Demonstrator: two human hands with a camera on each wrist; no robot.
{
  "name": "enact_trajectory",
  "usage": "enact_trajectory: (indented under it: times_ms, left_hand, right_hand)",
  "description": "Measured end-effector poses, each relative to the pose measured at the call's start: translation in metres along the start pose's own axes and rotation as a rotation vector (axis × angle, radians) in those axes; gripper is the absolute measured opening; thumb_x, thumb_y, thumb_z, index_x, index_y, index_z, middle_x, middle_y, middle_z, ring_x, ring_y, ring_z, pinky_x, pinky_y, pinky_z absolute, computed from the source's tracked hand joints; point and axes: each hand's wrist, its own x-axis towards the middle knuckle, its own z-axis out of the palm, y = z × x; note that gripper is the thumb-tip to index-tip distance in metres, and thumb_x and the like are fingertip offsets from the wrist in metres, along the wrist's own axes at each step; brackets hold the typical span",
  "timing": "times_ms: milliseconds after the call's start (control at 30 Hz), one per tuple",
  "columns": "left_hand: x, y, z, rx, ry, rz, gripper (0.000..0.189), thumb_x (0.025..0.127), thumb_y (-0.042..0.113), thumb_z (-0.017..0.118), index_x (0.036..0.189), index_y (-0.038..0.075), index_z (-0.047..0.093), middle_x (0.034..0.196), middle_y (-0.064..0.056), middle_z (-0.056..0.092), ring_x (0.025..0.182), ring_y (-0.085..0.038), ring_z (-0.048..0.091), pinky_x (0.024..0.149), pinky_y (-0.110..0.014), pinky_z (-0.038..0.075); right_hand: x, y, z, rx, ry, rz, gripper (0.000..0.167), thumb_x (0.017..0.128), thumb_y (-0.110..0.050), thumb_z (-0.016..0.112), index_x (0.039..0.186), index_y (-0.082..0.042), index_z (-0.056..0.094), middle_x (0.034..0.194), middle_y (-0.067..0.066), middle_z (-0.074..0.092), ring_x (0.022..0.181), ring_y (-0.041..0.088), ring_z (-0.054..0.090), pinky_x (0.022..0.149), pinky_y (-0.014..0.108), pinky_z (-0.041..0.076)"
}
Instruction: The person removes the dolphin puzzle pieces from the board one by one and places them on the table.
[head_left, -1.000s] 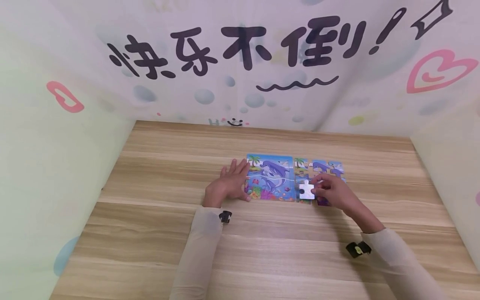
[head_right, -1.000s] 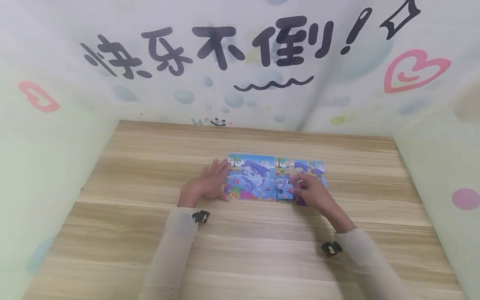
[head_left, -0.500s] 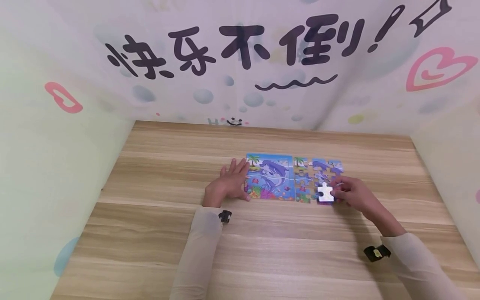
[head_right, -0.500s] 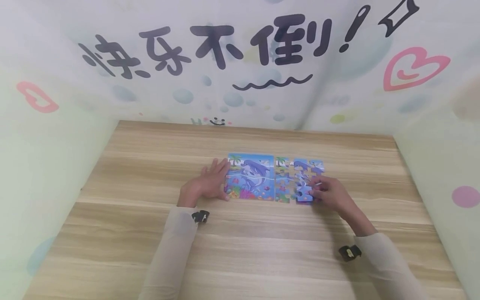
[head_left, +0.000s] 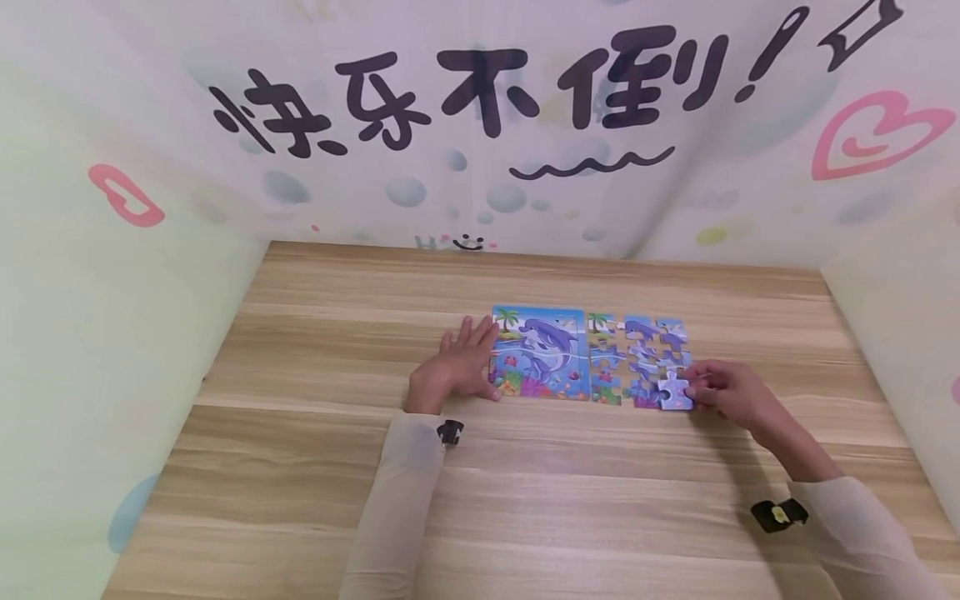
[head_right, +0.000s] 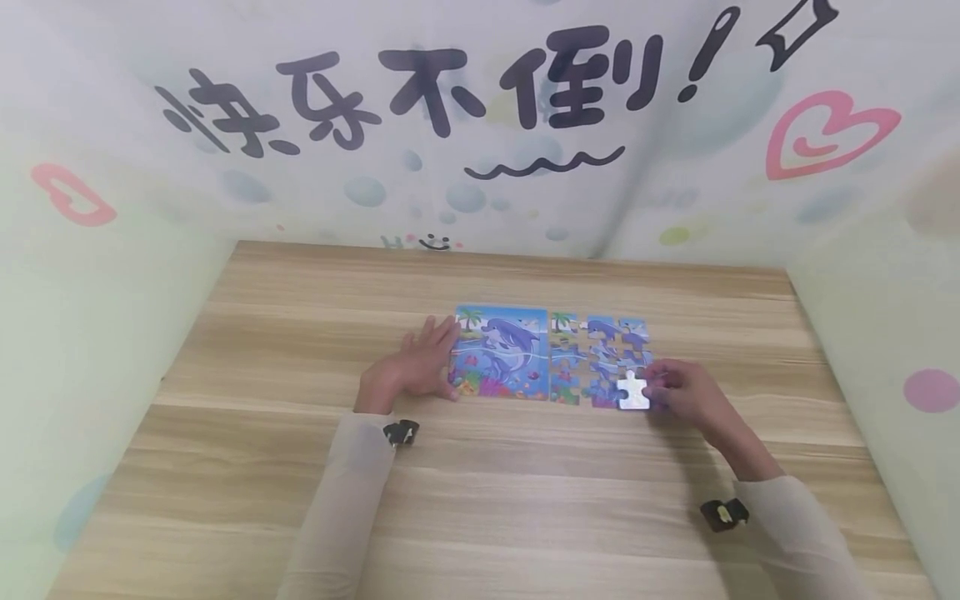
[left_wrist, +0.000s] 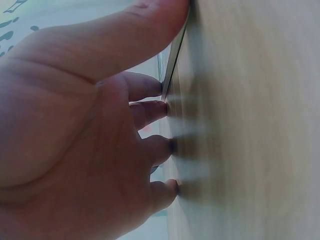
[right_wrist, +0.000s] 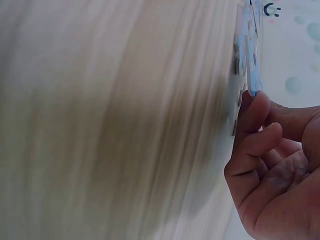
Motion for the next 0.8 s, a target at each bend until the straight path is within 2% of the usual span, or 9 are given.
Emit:
enact_trajectory:
  times_ms: [300,500,800]
  left_hand:
    - [-0.001,-0.001,0.000,-0.010,0.000,0.010,0.113,0.083,0.036,0.079,0.160,0.013,0.000,0.167,-0.004,-0.012,0.151,-0.029,-0.019,0.122,-0.053,-0.008]
    - [-0.002,-0.001,0.000,-0.013,-0.005,0.010,0.114,0.083,0.037,0.079,0.160,0.013,-0.001,0.167,-0.004,-0.012,0.151,-0.029,-0.020,0.122,-0.053,-0.009]
    - [0.000,-0.001,0.000,-0.018,-0.005,-0.002,0.114,0.083,0.037,0.079,0.160,0.014,-0.001,0.167,-0.002,-0.013,0.151,-0.027,-0.020,0.122,-0.051,-0.010]
  right_hand:
    - [-0.003,0.015,-0.009,-0.009,-0.001,0.017,0.027,0.098,-0.010,0.062,0.119,0.006,0.059,0.087,0.006,0.066,0.069,0.012,0.057,0.055,0.027,0.047]
    - [-0.003,0.017,-0.013,-0.023,-0.007,0.017,0.027,0.098,-0.012,0.061,0.120,0.004,0.059,0.090,0.008,0.068,0.069,0.013,0.058,0.053,0.027,0.046]
    - [-0.001,0.015,-0.010,-0.082,0.029,0.030,0.028,0.097,-0.016,0.065,0.118,0.002,0.063,0.093,0.009,0.065,0.068,0.015,0.054,0.053,0.026,0.045]
